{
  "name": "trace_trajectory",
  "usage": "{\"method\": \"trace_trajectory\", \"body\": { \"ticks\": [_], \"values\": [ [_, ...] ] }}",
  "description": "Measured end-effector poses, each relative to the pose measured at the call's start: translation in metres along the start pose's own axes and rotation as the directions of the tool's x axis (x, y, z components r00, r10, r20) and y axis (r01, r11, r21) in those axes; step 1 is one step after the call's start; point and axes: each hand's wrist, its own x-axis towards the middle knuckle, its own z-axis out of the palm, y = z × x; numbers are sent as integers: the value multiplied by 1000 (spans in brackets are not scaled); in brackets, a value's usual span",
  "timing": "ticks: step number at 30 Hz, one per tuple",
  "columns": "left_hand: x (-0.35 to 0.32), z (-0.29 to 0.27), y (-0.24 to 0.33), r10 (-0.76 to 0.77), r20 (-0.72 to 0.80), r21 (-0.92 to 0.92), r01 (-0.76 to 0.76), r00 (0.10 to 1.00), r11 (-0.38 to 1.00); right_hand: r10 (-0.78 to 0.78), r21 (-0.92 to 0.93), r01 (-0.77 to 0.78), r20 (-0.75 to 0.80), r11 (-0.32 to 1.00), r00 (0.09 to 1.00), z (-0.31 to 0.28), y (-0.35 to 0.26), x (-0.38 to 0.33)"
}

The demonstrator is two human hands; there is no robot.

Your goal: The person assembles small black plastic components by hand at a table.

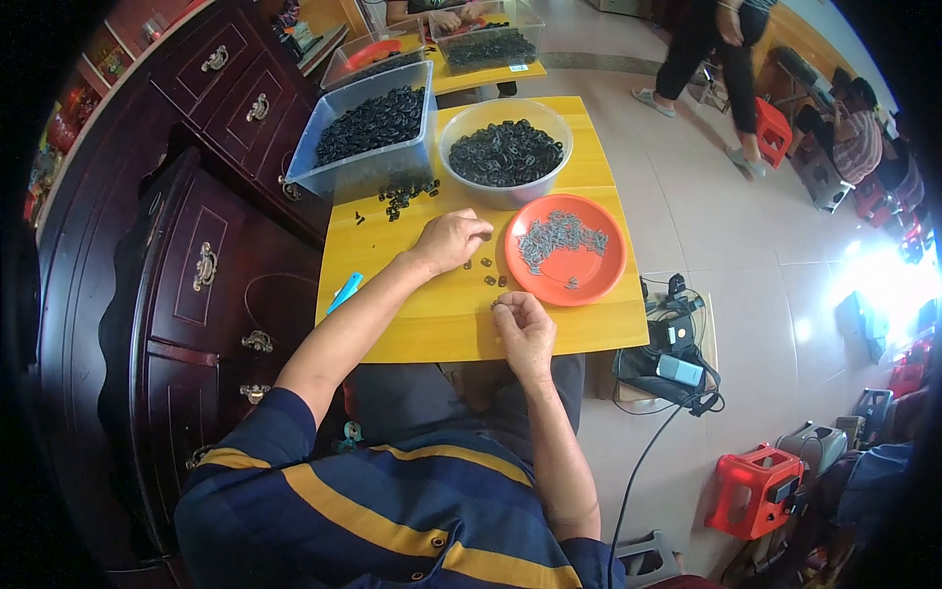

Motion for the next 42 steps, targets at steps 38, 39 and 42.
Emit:
{"method": "trace_trajectory", "body": {
  "ticks": [38, 39, 42],
  "values": [
    [-124, -6, 133, 62, -143, -615, -138, 988, 776, 244, 694, -126, -74, 709, 967, 10, -20, -13],
    [-126, -7, 132, 60, -142, -614, -136, 988, 777, 247, 685, -138, -63, 715, 967, 11, -19, -13],
    [-131, -10, 125, -62, 62, -762, 87, 996, 642, 257, 657, -138, -88, 741, 962, 18, -20, -15]
  ]
}}
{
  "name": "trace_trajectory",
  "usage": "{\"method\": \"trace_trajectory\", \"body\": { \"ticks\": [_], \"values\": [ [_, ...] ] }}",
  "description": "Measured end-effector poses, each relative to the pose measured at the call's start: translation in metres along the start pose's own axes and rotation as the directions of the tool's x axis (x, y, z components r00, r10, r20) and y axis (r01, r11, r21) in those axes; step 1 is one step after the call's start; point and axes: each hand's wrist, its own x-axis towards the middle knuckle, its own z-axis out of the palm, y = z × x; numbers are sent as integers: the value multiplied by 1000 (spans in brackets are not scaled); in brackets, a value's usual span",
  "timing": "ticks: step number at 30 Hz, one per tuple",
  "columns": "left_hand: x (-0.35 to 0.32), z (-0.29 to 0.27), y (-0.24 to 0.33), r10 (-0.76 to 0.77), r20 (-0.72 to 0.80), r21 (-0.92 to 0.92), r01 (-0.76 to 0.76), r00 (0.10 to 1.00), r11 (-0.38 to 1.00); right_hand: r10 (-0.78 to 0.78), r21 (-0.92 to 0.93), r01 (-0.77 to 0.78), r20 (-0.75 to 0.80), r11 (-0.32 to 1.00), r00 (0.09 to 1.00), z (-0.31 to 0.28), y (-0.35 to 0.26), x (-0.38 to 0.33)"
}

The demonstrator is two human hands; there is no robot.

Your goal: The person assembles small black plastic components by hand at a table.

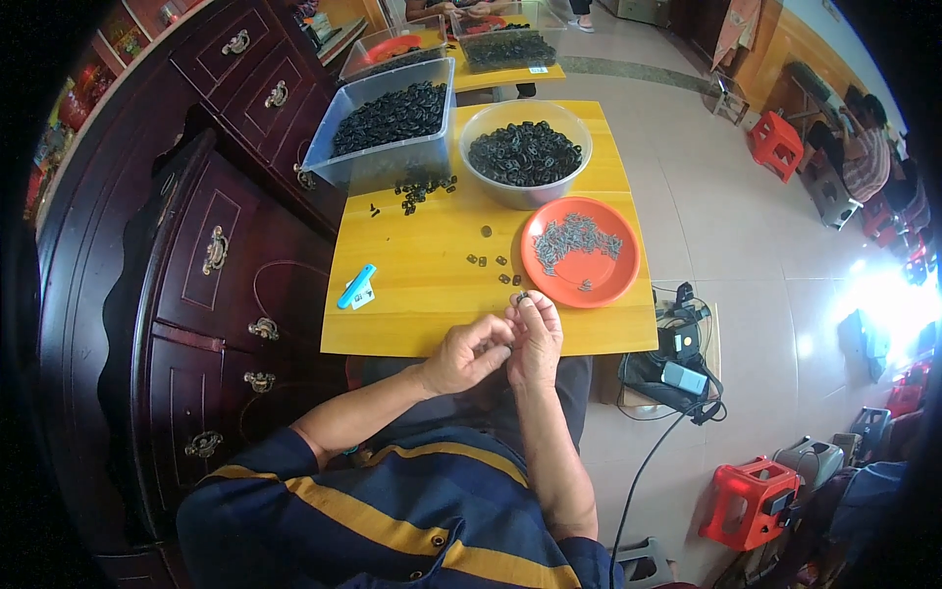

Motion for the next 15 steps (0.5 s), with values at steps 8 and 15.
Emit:
{"method": "trace_trajectory", "body": {
  "ticks": [8, 15],
  "values": [
    [13, -16, 3, 13, -149, -15, -16, 989, 1000, -2, 12, 2, 37, 1000, 999, 0, 3, 1],
    [4, -3, 0, 82, 33, 75, -84, 996, 994, 50, 54, -53, 52, 997, 997, 5, -3, -3]
  ]
}}
